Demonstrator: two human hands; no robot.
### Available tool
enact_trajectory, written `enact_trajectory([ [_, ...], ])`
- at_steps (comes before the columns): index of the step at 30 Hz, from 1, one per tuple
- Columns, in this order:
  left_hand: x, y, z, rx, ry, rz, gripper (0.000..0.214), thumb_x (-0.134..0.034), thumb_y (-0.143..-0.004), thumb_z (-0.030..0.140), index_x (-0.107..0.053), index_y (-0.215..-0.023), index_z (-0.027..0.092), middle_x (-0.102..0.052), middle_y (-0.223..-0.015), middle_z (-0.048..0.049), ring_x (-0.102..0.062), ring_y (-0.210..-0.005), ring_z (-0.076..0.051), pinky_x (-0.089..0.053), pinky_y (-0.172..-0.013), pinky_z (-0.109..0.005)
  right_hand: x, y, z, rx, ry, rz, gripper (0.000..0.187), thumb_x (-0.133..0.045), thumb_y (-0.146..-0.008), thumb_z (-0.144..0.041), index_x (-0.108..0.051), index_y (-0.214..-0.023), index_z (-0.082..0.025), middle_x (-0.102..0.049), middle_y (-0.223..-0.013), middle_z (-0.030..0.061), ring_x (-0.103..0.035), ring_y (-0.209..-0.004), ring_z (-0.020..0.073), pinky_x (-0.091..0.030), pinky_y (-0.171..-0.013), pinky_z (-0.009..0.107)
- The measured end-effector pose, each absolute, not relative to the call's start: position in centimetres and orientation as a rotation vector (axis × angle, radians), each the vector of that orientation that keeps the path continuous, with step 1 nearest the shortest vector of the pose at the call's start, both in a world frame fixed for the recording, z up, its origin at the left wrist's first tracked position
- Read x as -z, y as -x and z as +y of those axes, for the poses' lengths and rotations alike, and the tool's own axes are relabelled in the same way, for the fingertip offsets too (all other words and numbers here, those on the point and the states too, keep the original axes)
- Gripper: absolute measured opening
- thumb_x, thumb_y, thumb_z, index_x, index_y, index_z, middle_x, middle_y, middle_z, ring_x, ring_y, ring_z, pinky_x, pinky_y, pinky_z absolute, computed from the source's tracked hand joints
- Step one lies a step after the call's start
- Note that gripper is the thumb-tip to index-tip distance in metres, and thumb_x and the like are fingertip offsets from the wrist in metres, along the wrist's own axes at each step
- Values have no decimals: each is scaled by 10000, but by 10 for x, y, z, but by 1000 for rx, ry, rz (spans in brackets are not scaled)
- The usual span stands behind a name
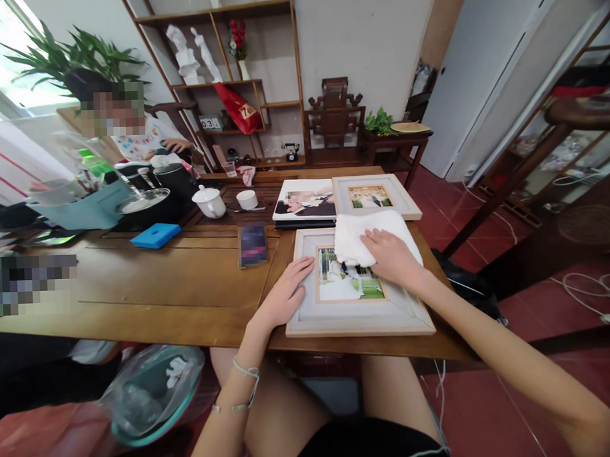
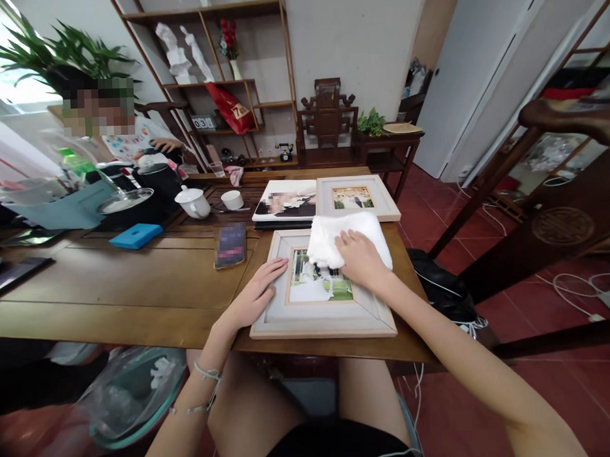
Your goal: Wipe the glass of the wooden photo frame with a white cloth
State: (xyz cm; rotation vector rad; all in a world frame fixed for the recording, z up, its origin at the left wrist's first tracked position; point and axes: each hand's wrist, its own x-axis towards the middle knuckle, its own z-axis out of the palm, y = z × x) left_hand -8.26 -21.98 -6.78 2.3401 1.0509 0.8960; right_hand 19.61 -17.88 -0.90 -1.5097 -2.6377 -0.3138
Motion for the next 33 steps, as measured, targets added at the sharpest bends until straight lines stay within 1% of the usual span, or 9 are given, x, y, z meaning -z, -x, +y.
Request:
enact_trajectory([
  [3, 68, 82, -219, -889, -2338, 1063, 577, -403, -859, 74, -452, -1418, 209, -424, -1499, -92, -314, -1424, -259, -223, -1198, -538, 2, -183, -234, 268, 1541, -2742, 486, -531, -663, -53, -617, -1140, -32, -612, -1238, 254, -600, -1093, 347, -486, -906, 440],
  [6, 70, 82, -219, -888, -2350, 1058, 575, -396, -862, 68, -447, -1420, 197, -418, -1501, -99, -312, -1422, -262, -225, -1194, -544, -10, -176, -291, 107, 1483, -2871, 621, -545, -606, -73, -584, -1226, -56, -628, -1231, 233, -615, -1087, 349, -530, -835, 432],
  [9, 71, 83, -219, -890, -2364, 1043, 580, -397, -864, 67, -437, -1426, 199, -415, -1503, -99, -312, -1421, -263, -228, -1191, -548, -18, -179, -319, -134, 1343, -2908, 706, -552, -590, -114, -545, -1295, -67, -627, -1252, 219, -610, -1121, 348, -539, -863, 450],
  [14, 68, 83, -220, -881, -2367, 1030, 586, -403, -862, 58, -448, -1423, 222, -419, -1504, -85, -311, -1422, -264, -228, -1190, -553, 2, -196, -288, -250, 1229, -2709, 654, -526, -655, -109, -539, -1309, -85, -573, -1344, 192, -537, -1243, 313, -465, -1006, 479],
  [19, 65, 83, -220, -875, -2360, 1015, 597, -406, -856, 51, -446, -1426, 224, -416, -1507, -85, -313, -1422, -265, -234, -1188, -549, 23, -210, -213, -44, 1219, -2560, 659, -501, -677, -56, -514, -1335, -72, -545, -1378, 181, -442, -1331, 298, -342, -1116, 497],
  [22, 66, 83, -220, -877, -2355, 1015, 583, -409, -860, 57, -455, -1418, 219, -426, -1499, -88, -315, -1421, -265, -234, -1188, -550, 18, -208, -173, 86, 1356, -2519, 650, -495, -698, -43, -488, -1348, -18, -513, -1405, 196, -382, -1369, 312, -293, -1142, 476],
  [25, 67, 83, -220, -885, -2349, 1022, 569, -402, -871, 68, -450, -1418, 214, -423, -1500, -93, -315, -1420, -262, -227, -1191, -547, 11, -197, -155, 113, 1450, -2532, 647, -494, -709, -34, -473, -1355, 0, -471, -1434, 217, -331, -1391, 340, -279, -1134, 498],
  [28, 68, 83, -220, -883, -2350, 1029, 565, -397, -884, 87, -421, -1437, 203, -410, -1506, -103, -316, -1419, -263, -226, -1193, -538, 10, -184, -170, 72, 1457, -2592, 636, -503, -680, -26, -509, -1315, 5, -484, -1412, 243, -361, -1366, 374, -317, -1100, 520],
  [33, 70, 83, -219, -911, -2344, 1038, 535, -405, -907, 129, -426, -1434, 218, -423, -1498, -96, -331, -1409, -266, -227, -1193, -539, 6, -168, -254, -156, 1383, -2793, 659, -529, -635, -47, -530, -1291, 8, -505, -1379, 267, -417, -1326, 380, -338, -1084, 522],
])
